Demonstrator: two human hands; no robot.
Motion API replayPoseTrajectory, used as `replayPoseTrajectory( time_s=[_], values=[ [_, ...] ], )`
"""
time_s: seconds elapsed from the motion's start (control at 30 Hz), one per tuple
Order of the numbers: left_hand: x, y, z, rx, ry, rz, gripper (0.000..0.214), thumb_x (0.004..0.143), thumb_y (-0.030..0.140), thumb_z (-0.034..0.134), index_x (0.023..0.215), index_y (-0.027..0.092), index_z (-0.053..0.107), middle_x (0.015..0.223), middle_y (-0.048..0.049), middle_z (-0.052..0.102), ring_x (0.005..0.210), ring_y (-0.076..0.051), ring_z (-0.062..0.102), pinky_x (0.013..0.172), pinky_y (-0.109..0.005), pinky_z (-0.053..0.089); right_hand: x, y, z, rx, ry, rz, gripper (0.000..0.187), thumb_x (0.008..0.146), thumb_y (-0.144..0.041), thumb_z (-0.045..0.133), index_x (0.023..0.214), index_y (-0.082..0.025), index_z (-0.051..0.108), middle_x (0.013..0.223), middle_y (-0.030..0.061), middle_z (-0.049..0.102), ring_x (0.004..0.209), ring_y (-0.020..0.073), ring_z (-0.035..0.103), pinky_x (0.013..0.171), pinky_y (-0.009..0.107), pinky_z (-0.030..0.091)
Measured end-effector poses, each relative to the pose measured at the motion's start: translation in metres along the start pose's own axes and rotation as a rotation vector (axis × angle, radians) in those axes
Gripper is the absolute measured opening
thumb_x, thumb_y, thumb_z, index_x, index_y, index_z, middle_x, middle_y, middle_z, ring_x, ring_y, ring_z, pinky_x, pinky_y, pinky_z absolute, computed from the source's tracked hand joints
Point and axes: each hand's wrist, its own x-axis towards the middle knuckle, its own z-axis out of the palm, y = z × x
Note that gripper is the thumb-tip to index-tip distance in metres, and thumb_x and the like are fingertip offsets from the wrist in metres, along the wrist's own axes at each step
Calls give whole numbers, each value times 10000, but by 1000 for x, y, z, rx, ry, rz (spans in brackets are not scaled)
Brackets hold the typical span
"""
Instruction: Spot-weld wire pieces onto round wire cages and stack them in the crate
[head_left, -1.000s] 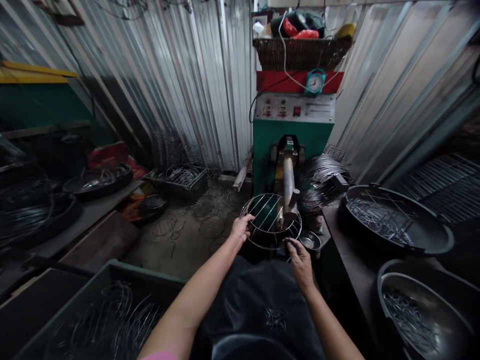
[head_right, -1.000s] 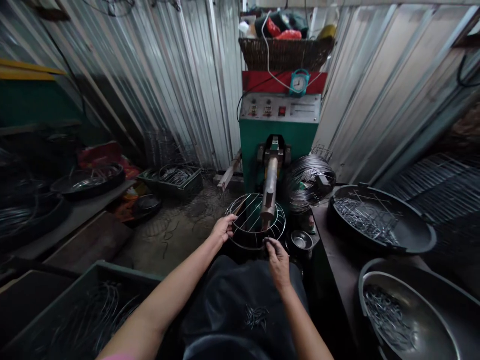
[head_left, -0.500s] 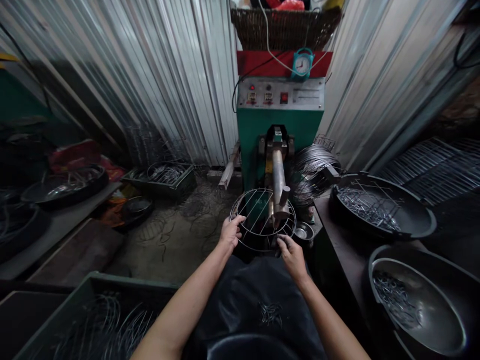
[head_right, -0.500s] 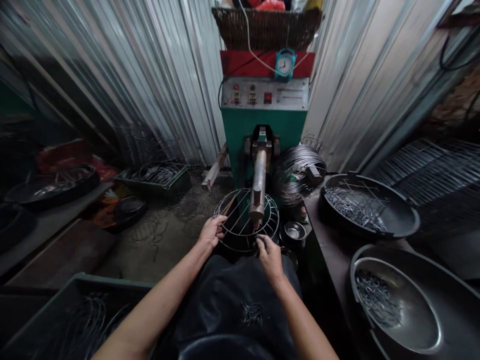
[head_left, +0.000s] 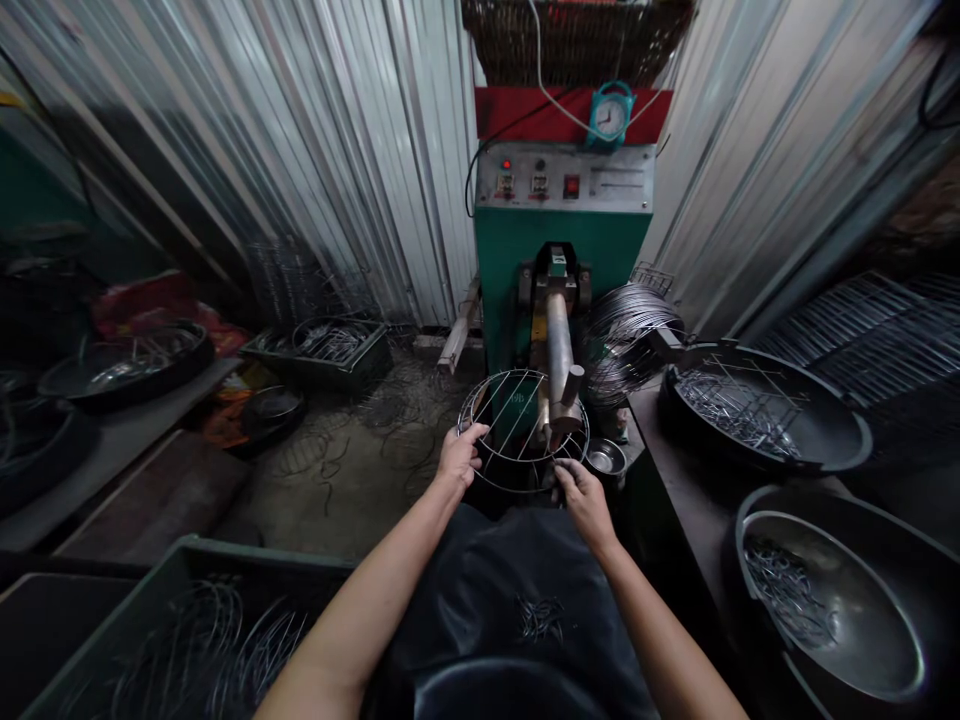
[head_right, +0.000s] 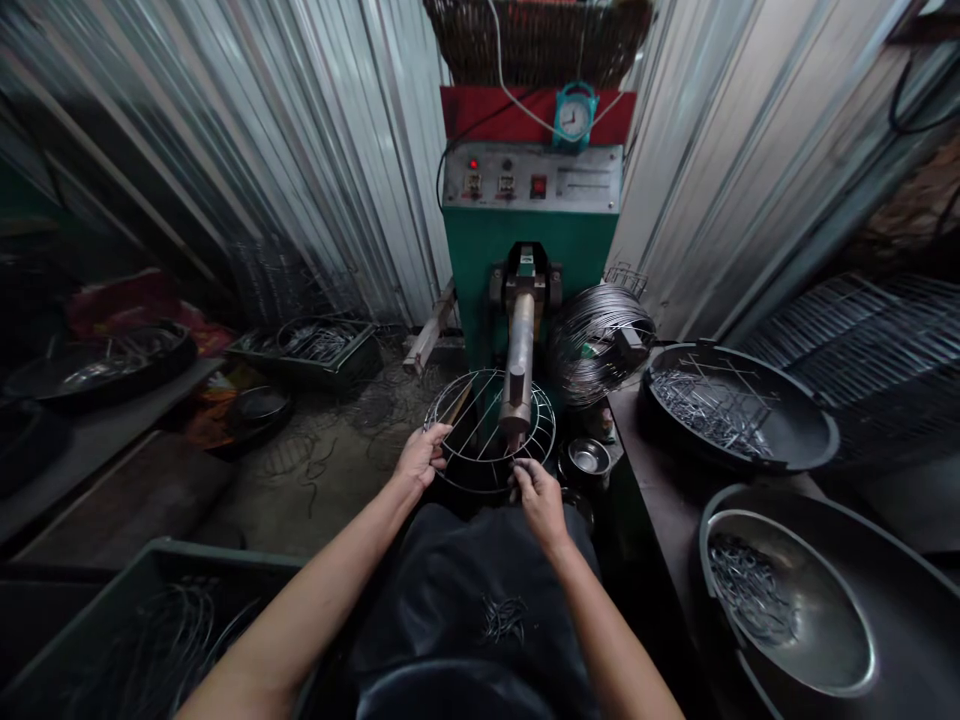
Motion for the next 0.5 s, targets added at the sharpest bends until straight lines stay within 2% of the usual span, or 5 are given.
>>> replayPoseTrajectory(
  time_s=[0.37, 0.5],
  values=[
    [7, -5, 4, 28, 68, -62, 286, 486, 248, 661, 604, 181, 409, 477, 97, 290, 358, -17, 206, 341, -155, 97, 5, -2, 1, -12, 11, 27, 371, 744, -525, 538, 822, -167, 595, 581, -26, 548, 424, 87, 467, 414, 203, 361],
    [7, -6, 5, 14, 107, -57, 279, 500, 232, 667, 595, 181, 409, 471, 99, 277, 352, -17, 203, 333, -156, 99, 4, 0, 0, 4, 4, 44, 364, 734, -508, 562, 847, -166, 613, 605, -4, 586, 435, 105, 496, 415, 216, 383]
  ],
)
